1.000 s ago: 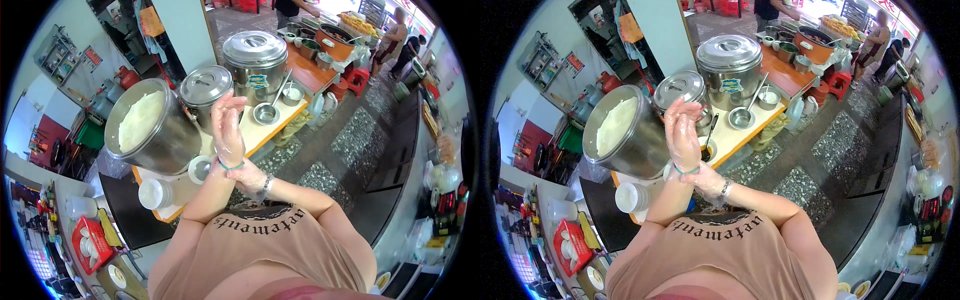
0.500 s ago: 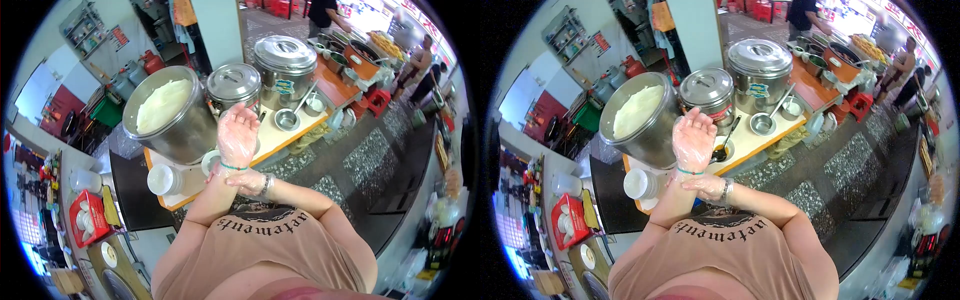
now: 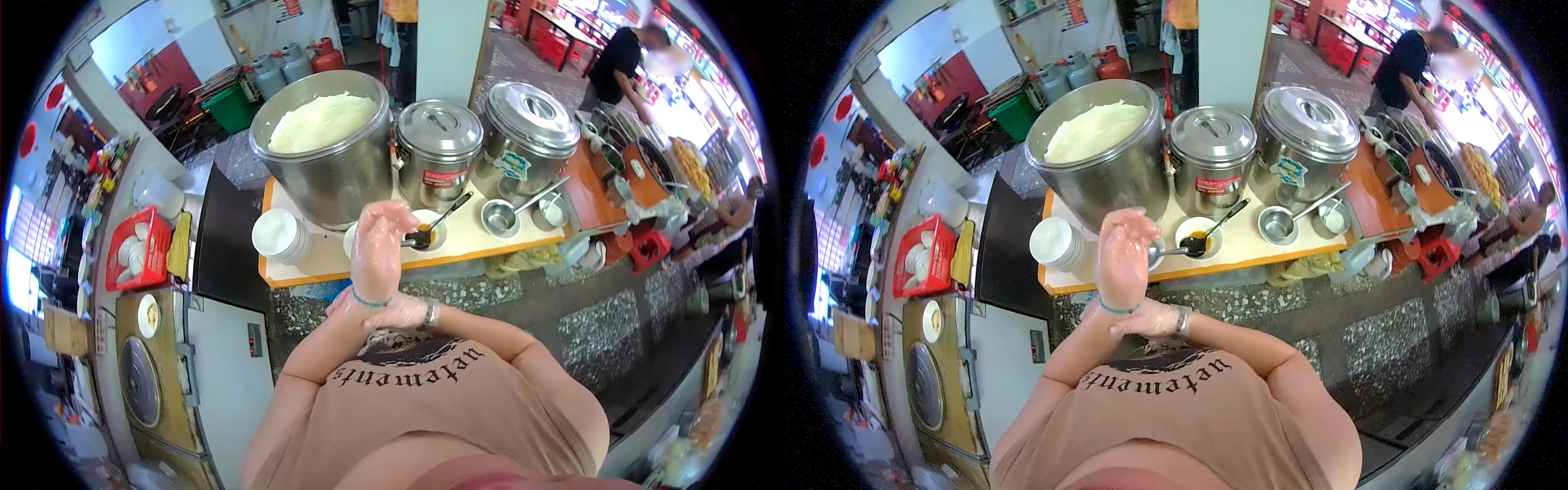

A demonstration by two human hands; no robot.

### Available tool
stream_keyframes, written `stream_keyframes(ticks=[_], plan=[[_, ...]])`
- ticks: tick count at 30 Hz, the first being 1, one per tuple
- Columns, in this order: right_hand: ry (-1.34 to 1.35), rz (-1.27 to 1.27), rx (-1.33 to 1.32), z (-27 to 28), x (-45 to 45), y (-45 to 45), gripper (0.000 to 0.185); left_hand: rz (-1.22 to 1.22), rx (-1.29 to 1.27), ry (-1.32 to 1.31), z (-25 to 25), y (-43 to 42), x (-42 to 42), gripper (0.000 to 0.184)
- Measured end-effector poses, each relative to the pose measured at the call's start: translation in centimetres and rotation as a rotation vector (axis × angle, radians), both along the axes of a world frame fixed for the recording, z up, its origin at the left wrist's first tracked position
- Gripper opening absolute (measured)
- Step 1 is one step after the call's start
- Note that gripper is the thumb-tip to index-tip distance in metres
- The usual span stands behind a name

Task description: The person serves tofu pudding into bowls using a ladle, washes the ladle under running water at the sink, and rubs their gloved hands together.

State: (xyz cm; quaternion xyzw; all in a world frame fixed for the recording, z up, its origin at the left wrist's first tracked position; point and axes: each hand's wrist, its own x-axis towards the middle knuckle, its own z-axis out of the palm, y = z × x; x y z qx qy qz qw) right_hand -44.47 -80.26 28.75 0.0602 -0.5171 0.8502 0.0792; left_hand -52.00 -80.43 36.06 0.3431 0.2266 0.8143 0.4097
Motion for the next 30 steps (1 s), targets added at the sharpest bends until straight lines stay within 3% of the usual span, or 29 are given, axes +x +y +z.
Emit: stream_keyframes(ticks=[5, 8, 12, 16, 17, 19, 20, 22, 24, 26, 28, 30], plan=[[-0.113, 0.050, 0.433, 0.0, 3.7, -0.3, 0.045, 0.071, -0.041, 0.143, -2.3, -1.8, 2.0, 0.026], [-0.003, -0.021, 0.594, -1.6, 4.8, -0.8, 0.046, 0.102, -0.087, 0.146, -3.0, -2.7, 3.4, 0.026], [0.017, -0.178, 0.658, -2.6, 6.7, -2.1, 0.058, 0.149, -0.227, 0.145, -2.6, -3.9, 5.1, 0.023], [0.009, -0.119, 0.722, -2.2, 7.8, -2.4, 0.060, 0.142, -0.237, 0.214, -2.6, -4.8, 5.9, 0.015], [0.084, -0.194, 0.739, -2.2, 7.9, -2.6, 0.054, 0.132, -0.237, 0.210, -2.4, -4.9, 5.9, 0.015], [0.150, -0.301, 0.749, -2.1, 7.9, -3.3, 0.048, 0.232, -0.183, 0.483, -1.9, -5.5, 5.6, 0.019], [0.087, -0.233, 0.785, -1.5, 7.8, -3.5, 0.041, 0.190, -0.180, 0.489, -2.2, -5.9, 5.4, 0.019], [-0.018, -0.251, 0.806, -0.9, 8.4, -4.3, 0.037, 0.398, -0.175, 0.769, -3.2, -6.5, 4.9, 0.023], [-0.033, -0.258, 0.889, -0.5, 8.5, -5.8, 0.035, 0.364, -0.225, 0.788, -0.2, -8.2, 4.9, 0.025], [-0.023, -0.445, 0.886, 0.9, 8.8, -7.8, 0.032, 0.329, -0.002, 0.629, -0.5, -8.4, 4.7, 0.030], [0.045, -0.455, 0.886, 1.2, 8.4, -9.0, 0.031, 0.218, -0.008, 0.400, -0.7, -9.1, 3.9, 0.031], [-0.021, -0.438, 0.895, 0.6, 8.0, -10.2, 0.027, 0.140, -0.003, 0.372, -1.0, -9.5, 3.9, 0.033]])
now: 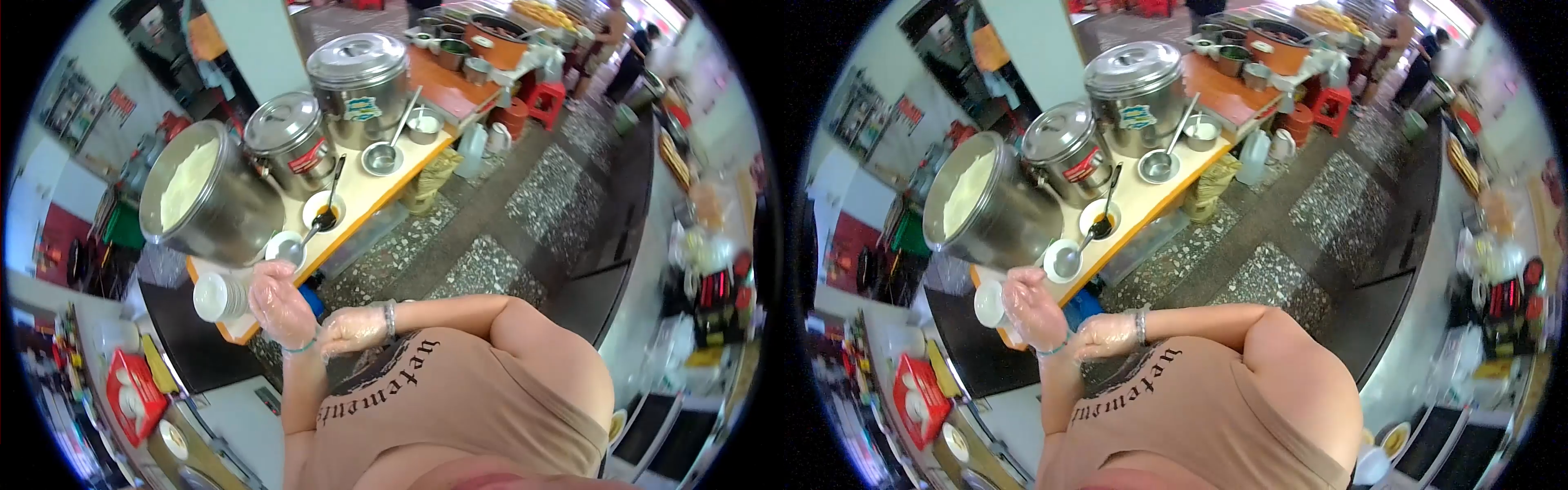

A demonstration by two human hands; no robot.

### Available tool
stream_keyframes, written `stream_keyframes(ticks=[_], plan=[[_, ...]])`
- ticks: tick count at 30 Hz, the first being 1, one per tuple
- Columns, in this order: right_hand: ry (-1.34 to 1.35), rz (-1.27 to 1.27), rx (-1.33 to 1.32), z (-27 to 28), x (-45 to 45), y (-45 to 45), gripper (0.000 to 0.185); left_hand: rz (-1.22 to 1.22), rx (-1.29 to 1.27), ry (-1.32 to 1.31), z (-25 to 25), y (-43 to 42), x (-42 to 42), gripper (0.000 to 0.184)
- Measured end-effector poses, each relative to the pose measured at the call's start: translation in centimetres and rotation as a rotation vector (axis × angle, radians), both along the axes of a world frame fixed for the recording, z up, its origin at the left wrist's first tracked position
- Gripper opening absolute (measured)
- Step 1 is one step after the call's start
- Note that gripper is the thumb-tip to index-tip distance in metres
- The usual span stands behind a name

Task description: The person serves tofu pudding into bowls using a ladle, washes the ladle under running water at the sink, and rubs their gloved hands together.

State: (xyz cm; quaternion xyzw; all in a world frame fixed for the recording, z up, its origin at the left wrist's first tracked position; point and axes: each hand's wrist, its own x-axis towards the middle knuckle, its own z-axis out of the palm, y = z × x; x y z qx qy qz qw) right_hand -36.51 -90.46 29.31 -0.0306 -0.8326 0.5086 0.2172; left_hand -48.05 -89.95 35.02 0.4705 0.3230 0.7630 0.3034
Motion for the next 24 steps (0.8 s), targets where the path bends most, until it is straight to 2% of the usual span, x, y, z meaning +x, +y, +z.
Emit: stream_keyframes(ticks=[3, 6, 8, 10, 12, 13, 16, 17, 18, 20, 22, 24], plan=[[-0.062, -0.037, -0.131, 0.0, 0.6, -2.2, 0.025, -0.110, -0.039, -0.122, -0.4, -0.7, 0.6, 0.043], [-0.198, -0.080, -0.231, -0.3, 3.1, -3.7, 0.024, -0.266, -0.072, -0.268, -1.4, -0.8, 3.1, 0.044], [-0.110, -0.141, -0.175, -1.1, 4.5, -5.1, 0.024, -0.309, -0.143, -0.320, -1.5, -0.8, 5.1, 0.047], [-0.025, -0.201, -0.106, -1.3, 6.5, -6.1, 0.025, -0.387, -0.125, -0.229, -1.5, -0.8, 7.3, 0.048], [-0.040, -0.307, -0.190, -0.4, 8.6, -6.7, 0.025, -0.398, -0.140, -0.183, -0.7, -1.3, 9.5, 0.048], [-0.084, -0.411, -0.281, -0.4, 9.9, -6.9, 0.029, -0.421, -0.090, -0.116, -0.5, -1.3, 10.5, 0.047], [0.101, -0.561, -0.524, -0.4, 13.2, -7.1, 0.043, -0.432, 0.001, 0.054, -0.2, -1.2, 14.8, 0.045], [0.106, -0.560, -0.527, -0.1, 14.4, -7.3, 0.043, -0.413, 0.034, 0.152, -0.2, -1.3, 16.5, 0.044], [0.126, -0.542, -0.476, 0.4, 15.7, -7.3, 0.041, -0.466, -0.046, 0.172, 0.0, -1.5, 18.2, 0.041], [0.151, -0.522, -0.418, 0.0, 19.3, -6.8, 0.039, -0.545, 0.036, 0.219, 0.0, -1.0, 22.6, 0.041], [0.016, -0.571, -0.211, -1.9, 24.0, -6.4, 0.034, -0.601, 0.062, 0.166, -0.4, -0.6, 27.2, 0.040], [0.007, -0.630, -0.167, -0.7, 29.1, -6.5, 0.029, -0.689, -0.075, 0.042, 0.2, -0.4, 32.2, 0.038]])
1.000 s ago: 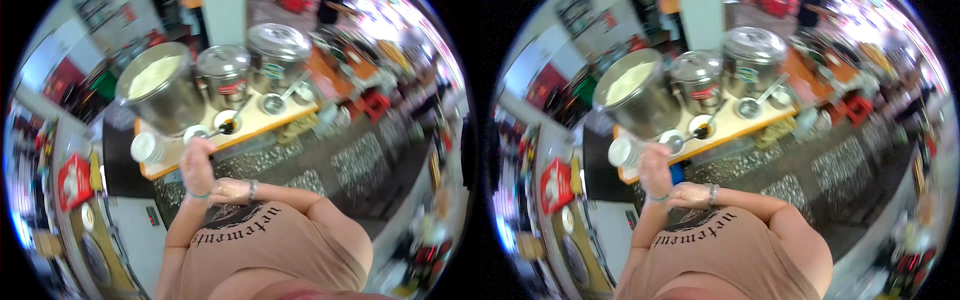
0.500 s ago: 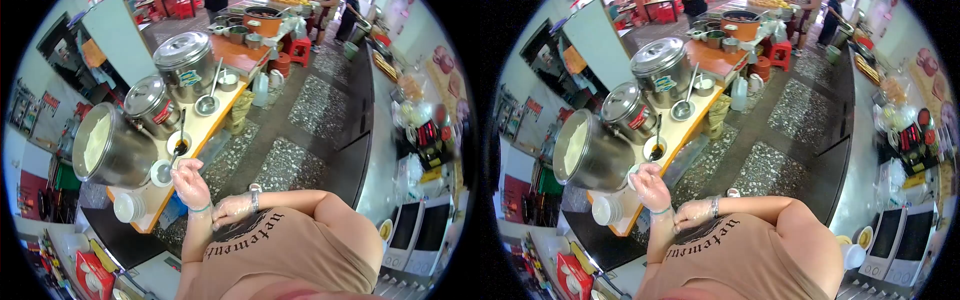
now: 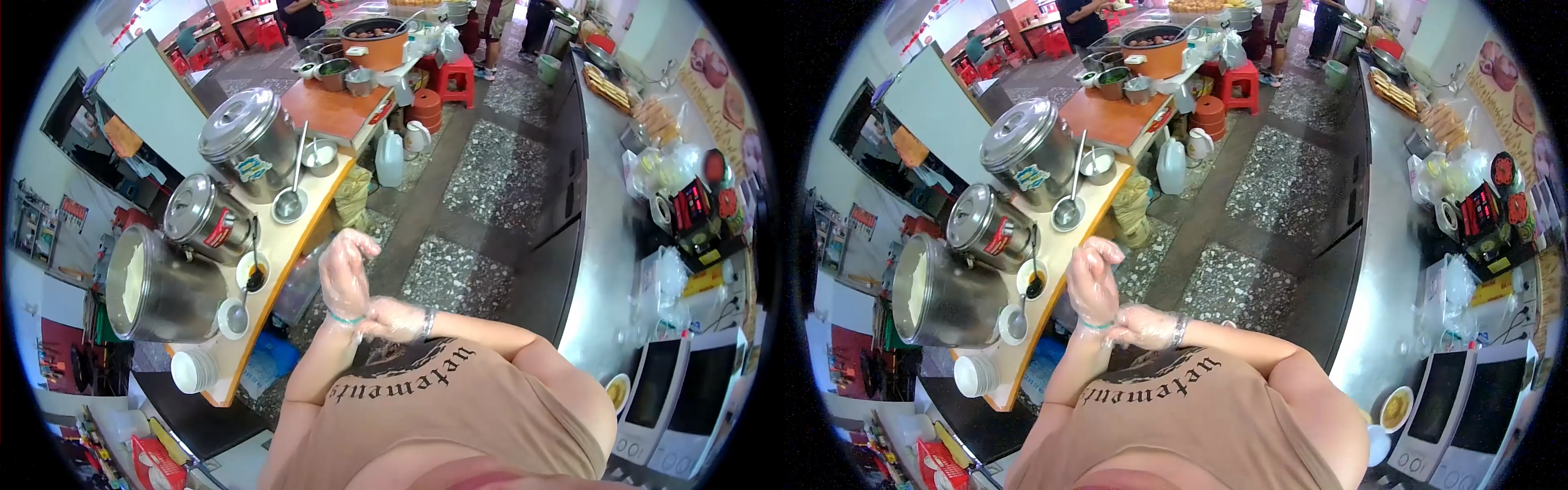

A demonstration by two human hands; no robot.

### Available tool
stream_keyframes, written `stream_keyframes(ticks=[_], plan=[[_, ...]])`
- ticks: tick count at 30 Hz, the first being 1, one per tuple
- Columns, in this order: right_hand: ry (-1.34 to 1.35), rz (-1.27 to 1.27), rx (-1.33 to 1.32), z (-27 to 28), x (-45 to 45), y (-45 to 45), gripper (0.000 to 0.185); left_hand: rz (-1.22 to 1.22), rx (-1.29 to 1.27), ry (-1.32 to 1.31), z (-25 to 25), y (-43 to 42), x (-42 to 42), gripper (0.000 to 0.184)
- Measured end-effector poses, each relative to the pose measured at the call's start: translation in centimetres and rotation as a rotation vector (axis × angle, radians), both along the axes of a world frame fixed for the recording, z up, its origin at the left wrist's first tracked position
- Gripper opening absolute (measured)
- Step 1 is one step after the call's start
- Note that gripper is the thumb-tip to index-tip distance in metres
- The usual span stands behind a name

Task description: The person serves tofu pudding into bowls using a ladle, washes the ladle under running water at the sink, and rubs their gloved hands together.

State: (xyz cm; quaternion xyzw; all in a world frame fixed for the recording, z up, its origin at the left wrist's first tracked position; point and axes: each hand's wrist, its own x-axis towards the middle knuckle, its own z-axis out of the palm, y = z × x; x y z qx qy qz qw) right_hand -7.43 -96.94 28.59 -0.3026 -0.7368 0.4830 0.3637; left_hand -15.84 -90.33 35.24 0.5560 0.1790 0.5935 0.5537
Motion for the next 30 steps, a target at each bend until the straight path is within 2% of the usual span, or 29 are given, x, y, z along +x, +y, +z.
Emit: stream_keyframes(ticks=[2, 4, 5, 6, 9, 12, 16, 18, 20, 22, 23, 25, 26, 28, 29, 30], plan=[[-0.132, -0.047, -0.164, 0.5, 5.2, -0.3, 0.028, 0.000, 0.034, 0.056, -0.2, 0.4, 4.7, 0.037], [-0.054, -0.091, -0.177, -0.2, 9.4, -0.6, 0.024, -0.031, 0.067, 0.179, 0.3, 0.5, 9.2, 0.040], [-0.112, -0.116, -0.077, 0.0, 11.7, -0.6, 0.023, -0.159, -0.034, -0.029, -0.1, 0.5, 11.7, 0.043], [-0.170, -0.140, 0.021, 0.2, 13.6, -0.6, 0.022, -0.158, -0.037, -0.032, -0.2, 0.6, 13.6, 0.043], [-0.129, -0.163, -0.108, 0.8, 18.1, -0.9, 0.021, -0.218, -0.087, -0.048, -0.3, 1.1, 18.6, 0.046], [-0.090, -0.221, -0.069, 1.9, 21.2, -0.3, 0.021, -0.224, -0.079, -0.058, 0.0, 2.5, 22.0, 0.047], [-0.081, -0.216, -0.193, 2.1, 24.5, 1.3, 0.019, -0.147, -0.108, -0.044, 0.4, 5.7, 25.6, 0.048], [-0.205, -0.139, 0.093, 1.3, 25.8, 2.1, 0.017, -0.154, -0.046, -0.059, 0.1, 8.4, 27.2, 0.047], [-0.213, -0.174, 0.096, 0.7, 27.0, 3.0, 0.014, -0.093, 0.041, -0.071, 0.0, 11.4, 28.4, 0.039], [-0.108, -0.545, 0.019, -0.4, 29.1, 4.2, 0.012, -0.160, 0.017, -0.111, -0.7, 13.4, 29.9, 0.035], [-0.111, -0.705, -0.045, 0.4, 30.6, 5.1, 0.016, -0.210, 0.014, 0.008, -1.0, 14.0, 30.5, 0.032], [0.014, -0.995, 0.173, 1.0, 33.0, 7.3, 0.041, -0.375, 0.026, 0.250, -2.9, 15.9, 31.8, 0.026], [-0.172, -1.074, 0.372, 1.4, 34.7, 8.6, 0.053, -0.521, 0.057, 0.391, -4.7, 17.3, 32.7, 0.024], [-0.316, -1.070, 0.449, 3.3, 36.5, 10.6, 0.061, -0.728, 0.050, 0.544, -8.1, 18.5, 35.8, 0.015], [-0.440, -1.006, 0.468, 3.0, 37.2, 11.7, 0.062, -0.525, 0.900, 0.785, -10.3, 19.9, 36.3, 0.020], [-0.562, -0.955, 0.461, 2.4, 37.5, 12.5, 0.064, -0.232, 1.758, 0.863, -12.0, 20.8, 36.8, 0.032]])
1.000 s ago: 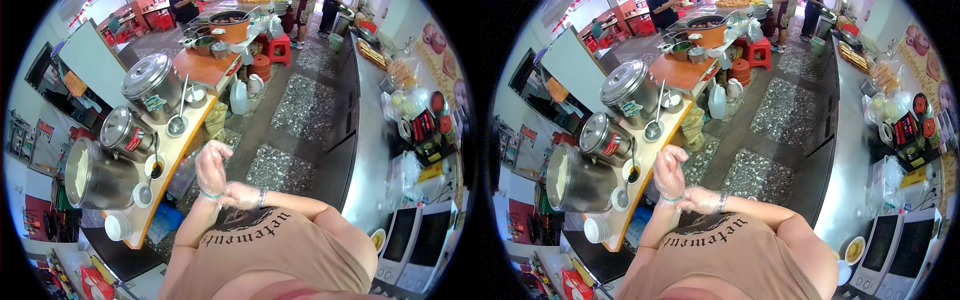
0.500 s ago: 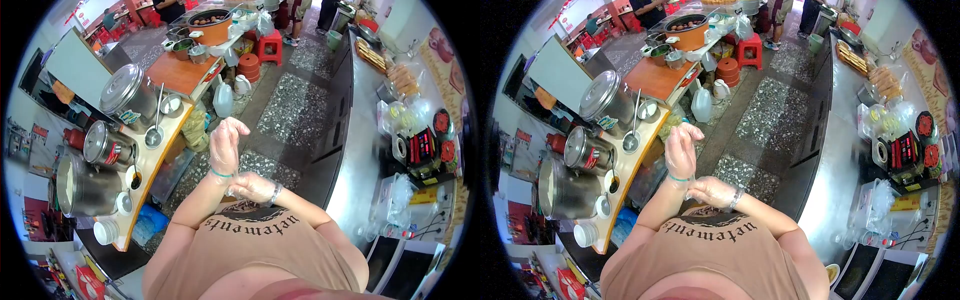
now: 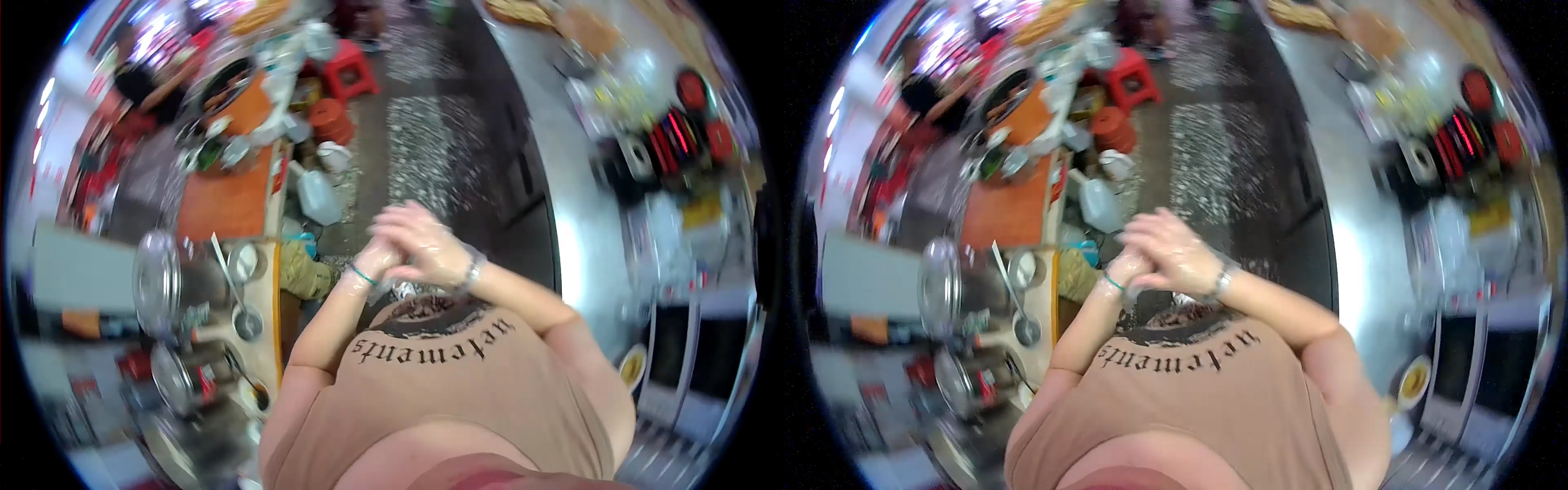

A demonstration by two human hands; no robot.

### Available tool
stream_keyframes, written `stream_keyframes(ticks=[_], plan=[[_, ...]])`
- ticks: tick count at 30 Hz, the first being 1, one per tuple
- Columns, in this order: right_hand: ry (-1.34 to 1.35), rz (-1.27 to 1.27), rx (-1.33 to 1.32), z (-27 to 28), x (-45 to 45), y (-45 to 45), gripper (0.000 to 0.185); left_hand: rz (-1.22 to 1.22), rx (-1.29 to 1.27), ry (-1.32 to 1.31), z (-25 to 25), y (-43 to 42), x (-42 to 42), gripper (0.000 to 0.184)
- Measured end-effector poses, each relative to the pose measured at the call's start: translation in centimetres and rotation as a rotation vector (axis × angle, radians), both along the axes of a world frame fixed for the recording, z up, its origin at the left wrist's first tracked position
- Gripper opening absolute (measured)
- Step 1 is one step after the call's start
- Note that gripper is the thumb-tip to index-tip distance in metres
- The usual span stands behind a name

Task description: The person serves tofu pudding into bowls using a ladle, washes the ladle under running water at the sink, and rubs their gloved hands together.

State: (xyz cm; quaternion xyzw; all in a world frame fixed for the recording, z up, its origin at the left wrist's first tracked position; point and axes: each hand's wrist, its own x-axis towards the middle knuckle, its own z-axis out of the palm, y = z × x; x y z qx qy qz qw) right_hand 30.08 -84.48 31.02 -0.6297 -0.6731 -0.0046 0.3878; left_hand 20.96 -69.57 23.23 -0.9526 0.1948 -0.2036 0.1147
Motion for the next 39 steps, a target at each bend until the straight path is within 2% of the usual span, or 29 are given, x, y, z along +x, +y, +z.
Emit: stream_keyframes(ticks=[1, 2, 3, 4, 5, 10, 12, 14, 16, 18, 20, 22, 24, 25, 28, 32, 34, 35, 36, 37, 38, 39], plan=[[0.002, 0.044, -0.074, 0.2, 0.0, 0.9, 0.065, -0.128, 0.243, -0.076, -0.9, 0.2, 1.4, 0.032], [-0.065, 0.075, -0.020, -1.3, 0.0, 1.9, 0.060, -0.146, -0.059, 0.155, -0.3, 0.0, 2.9, 0.032], [-0.026, 0.054, -0.079, -2.5, 0.0, 2.5, 0.060, -0.091, -0.498, 0.455, 0.4, -0.7, 4.4, 0.033], [-0.007, -0.001, -0.018, -3.2, 0.3, 3.2, 0.057, -0.027, -0.744, 0.658, 1.5, -1.4, 5.9, 0.033], [-0.010, -0.021, -0.061, -4.0, 0.8, 3.7, 0.056, 0.011, -0.828, 0.783, 2.3, -1.6, 7.0, 0.033], [0.008, -0.180, -0.277, -4.0, 2.3, 4.9, 0.050, -0.031, -0.723, 1.010, 3.7, -2.6, 10.4, 0.035], [0.073, -0.150, -0.586, -3.8, 3.4, 5.6, 0.048, -0.030, -0.684, 1.056, 3.8, -2.7, 11.5, 0.036], [0.097, -0.126, -0.623, -4.0, 4.7, 6.1, 0.051, -0.037, -0.656, 1.094, 2.9, -2.6, 12.7, 0.036], [0.082, -0.025, -0.554, -4.8, 6.3, 6.4, 0.056, -0.103, -0.523, 1.156, 0.8, -1.7, 14.6, 0.042], [0.089, -0.005, -0.584, -3.7, 7.7, 6.6, 0.060, -0.088, -0.496, 1.171, 1.4, -1.6, 15.6, 0.044], [0.159, 0.074, -0.624, -2.5, 9.5, 6.3, 0.060, -0.013, -0.698, 1.137, 0.6, -1.4, 16.5, 0.045], [0.190, 0.085, -0.584, -2.4, 11.1, 6.0, 0.055, 0.061, -0.689, 1.048, 1.4, -1.4, 17.4, 0.042], [0.344, 0.074, -0.401, -2.2, 13.5, 5.2, 0.047, 0.193, -0.674, 0.881, 2.7, -2.2, 19.7, 0.038], [0.298, 0.055, -0.328, -1.9, 14.7, 4.5, 0.042, 0.185, -0.728, 0.920, 1.9, -2.6, 21.6, 0.039], [0.278, -0.039, -0.292, -1.5, 19.5, 2.0, 0.042, 0.093, -0.704, 0.880, 0.8, -3.0, 25.8, 0.039], [0.297, -0.237, 0.041, -2.6, 26.7, -2.5, 0.041, -0.144, -0.493, 0.682, 1.5, -3.6, 30.8, 0.039], [0.340, -0.324, -0.068, -1.9, 29.5, -5.7, 0.047, -0.239, -0.406, 0.580, 2.1, -3.9, 32.5, 0.039], [0.511, -0.298, -0.057, -1.9, 30.3, -7.0, 0.047, -0.283, -0.385, 0.544, 3.0, -4.3, 33.3, 0.039], [0.679, -0.269, -0.045, -2.1, 30.8, -8.0, 0.047, -0.165, -0.512, 0.702, 6.3, -6.6, 33.6, 0.037], [0.690, -0.293, -0.036, -2.8, 31.1, -8.1, 0.047, -0.164, -0.612, 0.812, 6.6, -6.8, 34.3, 0.036], [0.832, -0.139, 0.064, -3.0, 31.2, -7.8, 0.044, -0.157, -0.708, 0.924, 6.9, -6.6, 34.9, 0.035], [0.961, 0.022, 0.164, -3.1, 31.4, -7.8, 0.041, -0.171, -0.699, 0.939, 6.6, -6.3, 35.5, 0.035]])
